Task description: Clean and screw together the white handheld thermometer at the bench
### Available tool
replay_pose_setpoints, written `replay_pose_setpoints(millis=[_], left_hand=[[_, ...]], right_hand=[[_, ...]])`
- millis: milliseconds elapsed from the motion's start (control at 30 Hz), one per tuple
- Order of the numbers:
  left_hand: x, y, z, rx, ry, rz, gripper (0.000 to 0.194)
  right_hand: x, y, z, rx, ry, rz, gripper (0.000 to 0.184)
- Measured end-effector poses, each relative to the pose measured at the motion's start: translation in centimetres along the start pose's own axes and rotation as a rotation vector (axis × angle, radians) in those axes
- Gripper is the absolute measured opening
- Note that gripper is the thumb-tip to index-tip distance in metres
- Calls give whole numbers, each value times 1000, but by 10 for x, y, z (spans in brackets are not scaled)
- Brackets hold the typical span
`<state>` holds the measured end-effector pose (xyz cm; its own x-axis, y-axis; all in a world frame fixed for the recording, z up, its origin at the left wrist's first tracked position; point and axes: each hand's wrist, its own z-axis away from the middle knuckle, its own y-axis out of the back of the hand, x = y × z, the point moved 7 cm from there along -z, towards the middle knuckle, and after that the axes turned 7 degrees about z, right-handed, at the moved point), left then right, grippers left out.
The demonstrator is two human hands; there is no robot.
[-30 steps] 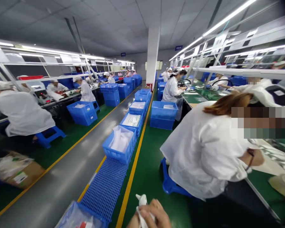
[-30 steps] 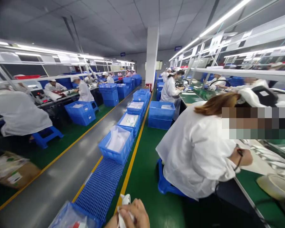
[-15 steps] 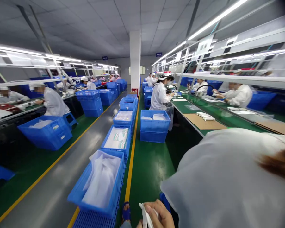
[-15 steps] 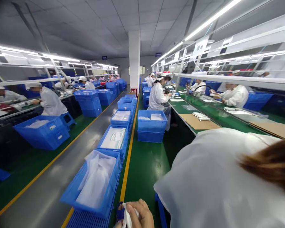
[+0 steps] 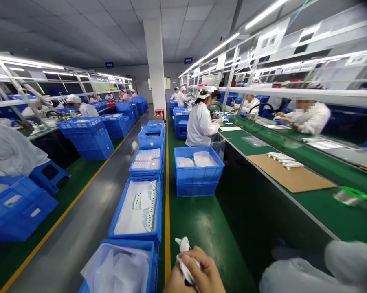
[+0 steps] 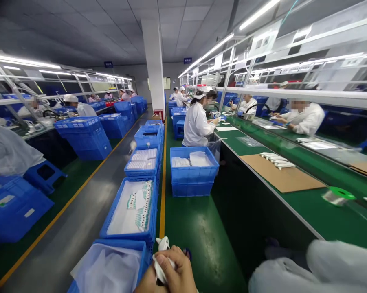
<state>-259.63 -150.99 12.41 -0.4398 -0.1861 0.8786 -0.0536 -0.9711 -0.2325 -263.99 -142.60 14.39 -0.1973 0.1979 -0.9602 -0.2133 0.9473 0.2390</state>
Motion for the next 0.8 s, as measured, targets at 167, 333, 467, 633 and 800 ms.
replay_pose_setpoints(millis=[167,333,467,633,800], left_hand=[[60,25,-150,-3,-36,-14,70],[169,30,-285,89,-120,-111,65],[241,30,-361,120,-164,-213,55],[279,25,-453,-7,-89,-230,65],[312,24,-560,-189,-200,-315,54]], right_hand=[[35,21,-171,95,-33,-74,34],[38,50,-328,109,103,-66,24],[32,81,-433,135,173,6,23],[51,120,-525,245,157,74,20],[91,147,-594,367,81,25,17]])
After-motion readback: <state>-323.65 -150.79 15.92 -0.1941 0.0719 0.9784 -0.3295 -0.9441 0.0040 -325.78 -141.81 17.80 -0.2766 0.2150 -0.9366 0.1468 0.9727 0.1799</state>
